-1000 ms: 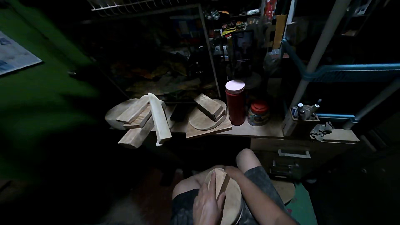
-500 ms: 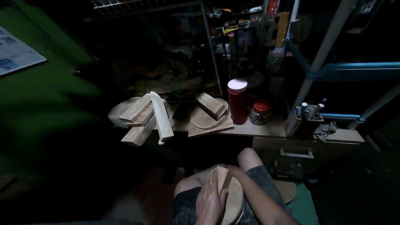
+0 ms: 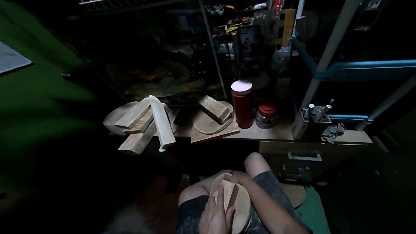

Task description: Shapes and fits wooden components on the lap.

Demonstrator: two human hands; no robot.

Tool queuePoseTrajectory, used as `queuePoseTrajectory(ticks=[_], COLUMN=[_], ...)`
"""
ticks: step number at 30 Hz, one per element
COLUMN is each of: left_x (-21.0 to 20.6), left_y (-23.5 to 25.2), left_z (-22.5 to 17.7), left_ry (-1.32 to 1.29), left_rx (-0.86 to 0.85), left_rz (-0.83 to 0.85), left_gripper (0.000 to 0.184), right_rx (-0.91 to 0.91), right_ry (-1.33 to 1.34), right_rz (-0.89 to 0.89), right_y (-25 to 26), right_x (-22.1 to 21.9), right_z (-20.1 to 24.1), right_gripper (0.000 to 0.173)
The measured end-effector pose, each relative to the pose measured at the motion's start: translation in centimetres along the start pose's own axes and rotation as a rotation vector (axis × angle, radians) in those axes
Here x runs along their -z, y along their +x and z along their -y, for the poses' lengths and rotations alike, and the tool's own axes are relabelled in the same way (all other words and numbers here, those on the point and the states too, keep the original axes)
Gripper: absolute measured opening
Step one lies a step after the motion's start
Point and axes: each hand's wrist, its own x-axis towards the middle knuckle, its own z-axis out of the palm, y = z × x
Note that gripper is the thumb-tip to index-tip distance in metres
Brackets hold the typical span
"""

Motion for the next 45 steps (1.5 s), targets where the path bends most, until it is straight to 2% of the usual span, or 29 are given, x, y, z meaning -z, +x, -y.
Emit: queuePoseTrajectory(ticks=[1,3,5,8,10,15,20,22,24,26,28,30,33,36,41,43,45], left_x=[-0.1,-0.1,0.5,0.6,0.2,0.6,0.6,0.6,0.5,0.2,0.1,0.3,0.3,0.3,0.4,0.4,0.4], left_y=[-0.2,-0.1,0.6,2.8,4.4,6.0,3.4,1.7,0.5,0.0,0.3,1.0,2.8,4.3,4.9,4.2,3.3], left_z=[0.1,0.0,-0.6,-1.3,-1.8,-3.1,-2.6,-2.2,-1.9,-1.7,-1.7,-1.9,-2.2,-3.0,-3.4,-3.2,-3.0], left_ry=[-0.005,-0.003,-0.002,0.02,0.027,0.087,0.087,0.071,0.063,0.069,0.077,0.083,0.09,0.096,0.129,0.113,0.105], left_rx=[-0.008,-0.007,0.022,0.048,0.027,0.038,0.039,0.033,0.025,0.026,0.013,0.003,0.023,0.024,0.035,0.027,0.015], left_rz=[-0.01,-0.008,0.04,0.049,0.015,0.049,0.08,0.067,0.058,0.053,0.036,0.031,0.056,0.074,0.087,0.076,0.074], left_gripper=[0.085,0.084,0.084,0.083,0.084,0.086,0.088,0.088,0.087,0.087,0.085,0.083,0.084,0.084,0.086,0.087,0.088], right_rx=[-0.024,-0.01,0.058,0.149,0.145,0.031,0.152,0.174,0.111,0.065,0.06,0.102,0.181,0.109,0.118,0.082,0.078], right_ry=[-0.016,0.002,0.045,0.218,0.232,0.25,0.512,0.303,0.08,0.024,0.039,0.124,0.361,0.335,0.356,0.468,0.701], right_rz=[0.003,0.001,-0.019,-0.198,-0.269,-0.227,-0.295,-0.202,-0.07,-0.036,-0.038,-0.09,-0.308,-0.312,-0.26,-0.255,-0.265], right_y=[0.3,0.3,-0.4,-0.7,0.1,0.6,2.1,0.9,0.6,0.5,0.2,-0.6,0.9,0.5,1.1,-0.4,-1.5], right_x=[0.0,0.0,0.1,-1.4,-2.3,-2.3,-3.4,-2.0,-0.6,-0.3,-0.3,-0.6,-3.0,-2.6,-2.8,-2.3,-2.2], right_z=[0.0,-0.1,-0.2,-1.7,-2.9,-2.5,-3.8,-2.5,-1.0,-0.5,-0.5,-1.0,-3.4,-3.0,-2.9,-1.9,-1.8], right_gripper=[0.08,0.077,0.064,0.046,0.045,0.048,0.042,0.046,0.06,0.069,0.066,0.054,0.042,0.044,0.044,0.042,0.038])
